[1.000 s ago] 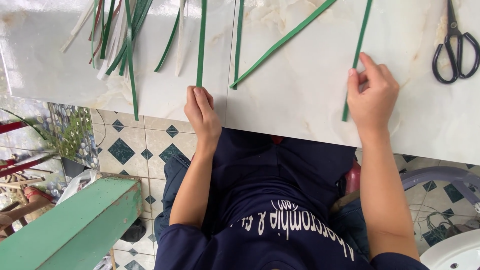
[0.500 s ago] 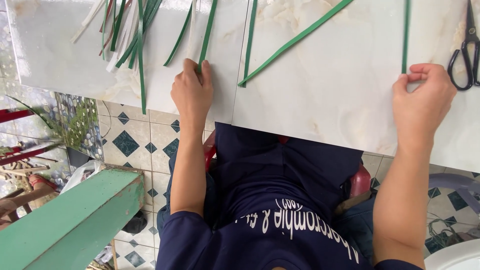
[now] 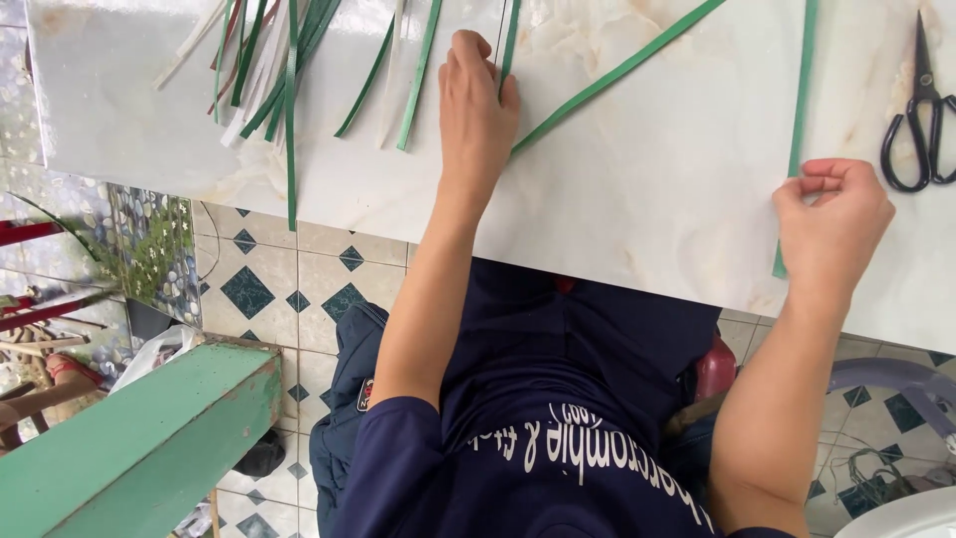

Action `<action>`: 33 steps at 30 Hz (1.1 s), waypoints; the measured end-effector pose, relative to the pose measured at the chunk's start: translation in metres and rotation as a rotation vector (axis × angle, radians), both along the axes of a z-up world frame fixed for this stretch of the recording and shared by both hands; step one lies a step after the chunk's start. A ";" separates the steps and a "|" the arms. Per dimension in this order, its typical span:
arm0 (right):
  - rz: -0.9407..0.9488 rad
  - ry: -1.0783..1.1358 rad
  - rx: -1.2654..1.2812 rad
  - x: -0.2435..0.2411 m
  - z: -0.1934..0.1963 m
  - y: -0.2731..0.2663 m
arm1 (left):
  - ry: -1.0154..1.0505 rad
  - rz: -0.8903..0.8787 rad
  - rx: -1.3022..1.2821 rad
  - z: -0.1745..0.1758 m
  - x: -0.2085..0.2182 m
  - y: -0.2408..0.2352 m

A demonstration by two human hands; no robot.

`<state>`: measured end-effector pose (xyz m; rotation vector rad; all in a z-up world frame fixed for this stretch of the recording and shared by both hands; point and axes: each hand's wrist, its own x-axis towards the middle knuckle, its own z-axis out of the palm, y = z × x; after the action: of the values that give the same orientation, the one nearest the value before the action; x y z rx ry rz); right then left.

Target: Arranging and cutting green plastic strips to form a star-shaped frame on a table.

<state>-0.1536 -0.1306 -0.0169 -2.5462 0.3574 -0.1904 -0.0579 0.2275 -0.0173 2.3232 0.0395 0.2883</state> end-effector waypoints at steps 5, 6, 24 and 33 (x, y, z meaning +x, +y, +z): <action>0.031 -0.097 -0.027 -0.006 -0.013 0.002 | 0.030 0.138 0.036 -0.011 0.012 -0.005; 0.031 -0.099 -0.027 -0.005 -0.012 0.003 | 0.029 0.138 0.036 -0.015 0.014 -0.006; -0.039 -0.108 0.574 -0.005 0.027 0.033 | -0.096 0.082 -0.096 0.074 0.007 -0.005; 0.054 -0.218 1.013 0.007 0.048 0.100 | 0.322 -0.435 -0.881 0.088 -0.057 -0.093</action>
<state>-0.1470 -0.0306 0.0316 -1.5173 0.2137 -0.1962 -0.1144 0.1340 0.0707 1.4252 -0.1511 -0.2836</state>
